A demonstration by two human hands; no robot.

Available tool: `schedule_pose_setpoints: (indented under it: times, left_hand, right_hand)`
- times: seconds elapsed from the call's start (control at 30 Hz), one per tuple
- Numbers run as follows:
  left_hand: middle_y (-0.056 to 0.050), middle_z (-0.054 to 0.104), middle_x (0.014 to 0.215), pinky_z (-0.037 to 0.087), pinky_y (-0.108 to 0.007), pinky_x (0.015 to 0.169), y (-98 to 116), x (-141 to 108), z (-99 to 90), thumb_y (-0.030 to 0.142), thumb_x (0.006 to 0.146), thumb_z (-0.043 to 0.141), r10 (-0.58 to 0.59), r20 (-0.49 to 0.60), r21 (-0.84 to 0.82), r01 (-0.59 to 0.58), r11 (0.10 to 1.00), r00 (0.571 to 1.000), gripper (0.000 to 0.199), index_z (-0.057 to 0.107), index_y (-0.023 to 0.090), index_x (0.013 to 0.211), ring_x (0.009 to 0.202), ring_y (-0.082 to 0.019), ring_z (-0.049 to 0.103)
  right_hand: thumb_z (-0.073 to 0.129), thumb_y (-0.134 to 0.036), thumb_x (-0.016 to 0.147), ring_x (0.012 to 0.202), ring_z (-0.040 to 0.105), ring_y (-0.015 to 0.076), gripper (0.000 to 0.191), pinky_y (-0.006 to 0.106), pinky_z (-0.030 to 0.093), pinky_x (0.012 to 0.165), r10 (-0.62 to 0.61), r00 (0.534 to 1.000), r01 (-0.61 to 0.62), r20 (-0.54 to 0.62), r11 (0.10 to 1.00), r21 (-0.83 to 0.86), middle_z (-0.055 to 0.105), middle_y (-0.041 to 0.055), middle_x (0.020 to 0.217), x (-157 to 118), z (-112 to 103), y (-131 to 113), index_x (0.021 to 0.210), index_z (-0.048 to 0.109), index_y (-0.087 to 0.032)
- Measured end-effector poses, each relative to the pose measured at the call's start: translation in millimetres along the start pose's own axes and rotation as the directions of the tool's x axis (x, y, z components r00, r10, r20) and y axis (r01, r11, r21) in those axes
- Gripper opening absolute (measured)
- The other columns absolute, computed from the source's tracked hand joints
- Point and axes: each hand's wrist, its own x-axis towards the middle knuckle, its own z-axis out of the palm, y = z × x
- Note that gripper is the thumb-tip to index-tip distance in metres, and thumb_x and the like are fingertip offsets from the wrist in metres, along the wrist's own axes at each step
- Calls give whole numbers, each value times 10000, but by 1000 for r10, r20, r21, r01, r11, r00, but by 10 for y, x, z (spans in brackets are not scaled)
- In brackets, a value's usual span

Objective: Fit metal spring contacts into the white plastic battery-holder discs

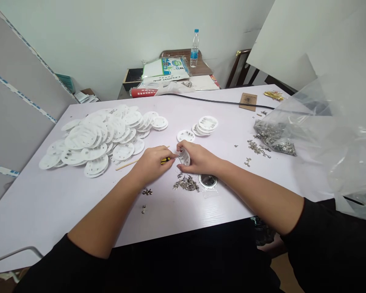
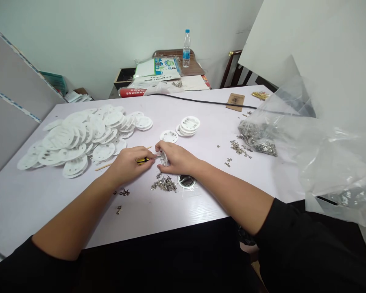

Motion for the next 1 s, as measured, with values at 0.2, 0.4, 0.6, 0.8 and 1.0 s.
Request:
schedule_pose_setpoints:
  times: [0.2, 0.4, 0.6, 0.8, 1.0]
  left_hand:
    - [-10, 723, 914, 445, -163, 745, 20, -3, 4, 299, 896, 551, 23, -50, -47, -25, 999, 998, 255, 780, 221, 977, 791, -18, 607]
    - [-10, 710, 891, 419, -162, 728, 7, 3, 11, 254, 877, 552, 26, -36, -28, -27, 999, 999, 248, 783, 221, 962, 774, -17, 582]
    - [1, 693, 893, 394, -157, 721, -6, 29, 19, 243, 866, 557, -13, 7, -30, 13, 999, 1000, 233, 778, 228, 936, 758, -8, 558]
    - [-13, 668, 876, 380, -151, 703, -4, 46, 61, 208, 855, 555, 26, 3, -23, -26, 999, 1000, 199, 750, 170, 858, 749, -8, 531]
    - [-5, 667, 873, 388, -145, 714, 2, 45, 21, 208, 861, 546, 11, -20, -10, -11, 1000, 1000, 235, 772, 206, 927, 758, -3, 547]
  right_hand:
    - [657, -364, 790, 779, 470, 99, 456, 265, 356, 720, 12, 1000, -12, 0, 1000, 11, 605, 53, 1026, 3, -4, -10, 1164, 467, -185]
    - [657, -360, 788, 760, 470, 97, 451, 258, 351, 704, 17, 1000, -18, 13, 1000, 25, 601, 38, 965, 5, -12, -21, 1152, 455, -187]
    - [648, -351, 789, 739, 459, 91, 447, 253, 344, 692, 18, 1000, -18, 11, 1000, 26, 586, 25, 932, 17, 11, -8, 1156, 450, -190]
    - [641, -345, 786, 716, 442, 81, 430, 253, 338, 692, 3, 1000, -3, 6, 999, 33, 590, 32, 963, 38, 41, 1, 1132, 442, -185]
    - [627, -314, 784, 708, 437, 77, 411, 246, 330, 687, 21, 1000, -22, 13, 999, 29, 581, 22, 931, 25, 15, -37, 1126, 442, -181]
